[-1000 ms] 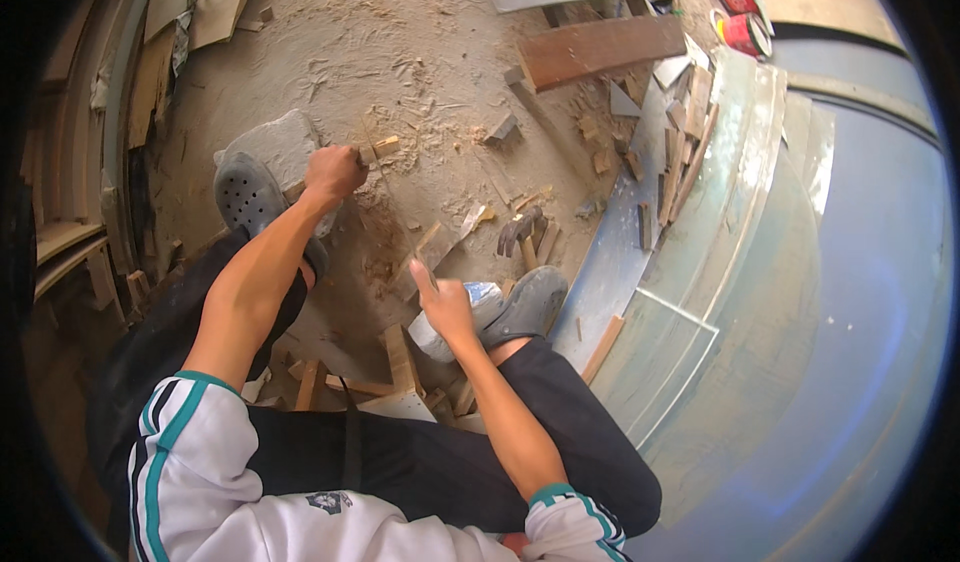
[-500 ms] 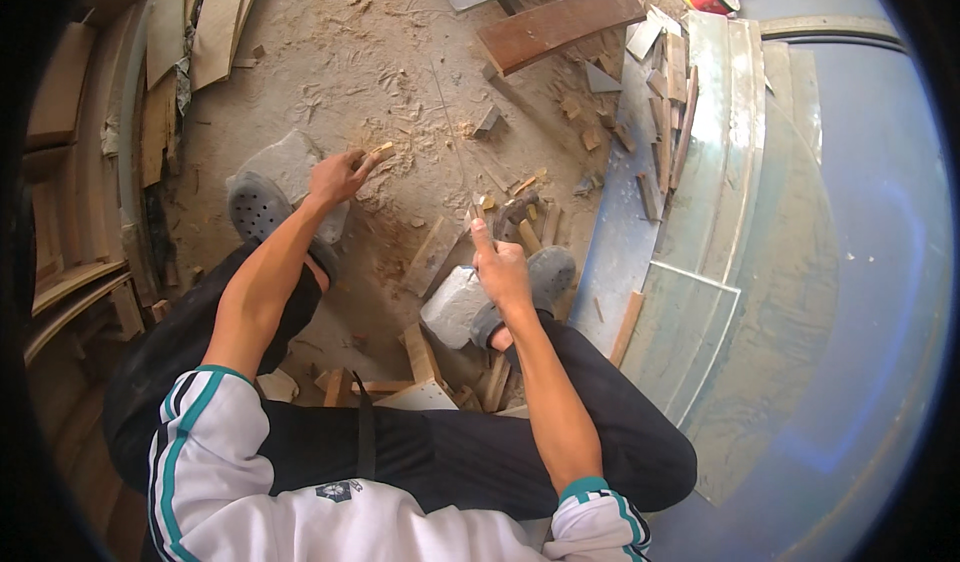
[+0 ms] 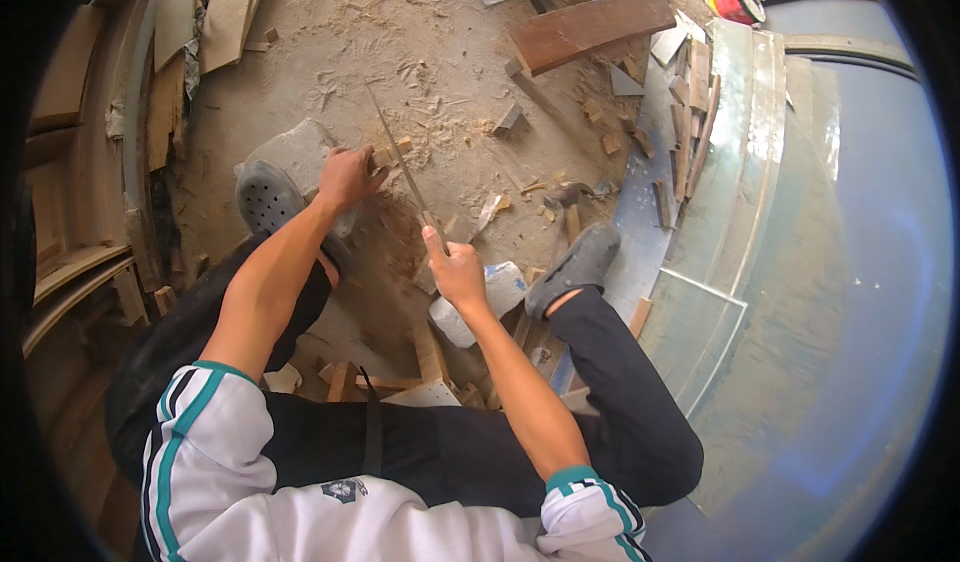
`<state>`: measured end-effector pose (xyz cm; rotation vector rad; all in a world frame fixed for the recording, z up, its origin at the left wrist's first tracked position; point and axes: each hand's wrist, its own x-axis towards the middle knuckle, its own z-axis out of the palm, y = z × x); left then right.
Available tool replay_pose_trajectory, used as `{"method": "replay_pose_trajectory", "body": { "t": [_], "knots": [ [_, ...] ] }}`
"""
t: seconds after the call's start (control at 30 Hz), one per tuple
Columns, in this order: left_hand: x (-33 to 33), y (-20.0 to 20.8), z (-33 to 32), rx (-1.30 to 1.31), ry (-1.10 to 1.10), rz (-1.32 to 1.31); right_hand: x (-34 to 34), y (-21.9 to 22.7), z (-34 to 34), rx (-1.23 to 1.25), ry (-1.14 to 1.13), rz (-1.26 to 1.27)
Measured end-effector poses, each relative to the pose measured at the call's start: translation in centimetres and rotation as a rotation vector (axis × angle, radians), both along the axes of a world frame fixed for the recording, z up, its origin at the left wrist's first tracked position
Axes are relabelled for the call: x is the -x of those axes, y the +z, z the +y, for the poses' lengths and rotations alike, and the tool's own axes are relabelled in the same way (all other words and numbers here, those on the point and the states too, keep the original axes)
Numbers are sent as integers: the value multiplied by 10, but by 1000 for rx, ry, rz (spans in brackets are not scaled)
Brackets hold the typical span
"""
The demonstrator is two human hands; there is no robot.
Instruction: The person sits on the floor and smooths a long wooden plank using a metal file. They hold the plank with one hand and file its surface with the other, generating wood shavings. The person then places the plank down and continues filing a smaller piece of wood on the floor.
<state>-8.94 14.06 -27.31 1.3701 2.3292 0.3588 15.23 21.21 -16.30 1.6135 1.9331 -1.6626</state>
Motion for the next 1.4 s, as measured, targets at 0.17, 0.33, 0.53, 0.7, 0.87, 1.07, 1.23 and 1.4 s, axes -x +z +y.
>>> {"method": "replay_pose_trajectory", "body": {
  "t": [0.17, 0.33, 0.53, 0.7, 0.87, 1.07, 1.23, 1.4],
  "knots": [
    [1, -1, 2, 86, 57, -18, 5, 2, -8, -19, 1, -34],
    [-4, 10, 7, 79, 99, -23, 3, 12, -2, 3, 10, -62],
    [2, 14, 11, 140, 128, -81, -3, 22, 4, -8, -20, -56],
    [6, 5, 1, 65, 171, -73, 1, 15, 15, 3, 1, -65],
    [2, 0, 1, -33, 169, -64, 3, -16, 7, 14, -30, -80],
    [0, -3, 1, 57, 149, -53, 6, -19, -5, 44, -66, -28],
    [2, -2, 5, 69, 177, -65, 12, -1, 0, 53, -33, -2],
    [3, 3, 7, 123, 198, -92, 2, -6, 4, 1, -22, -29]
  ]
}}
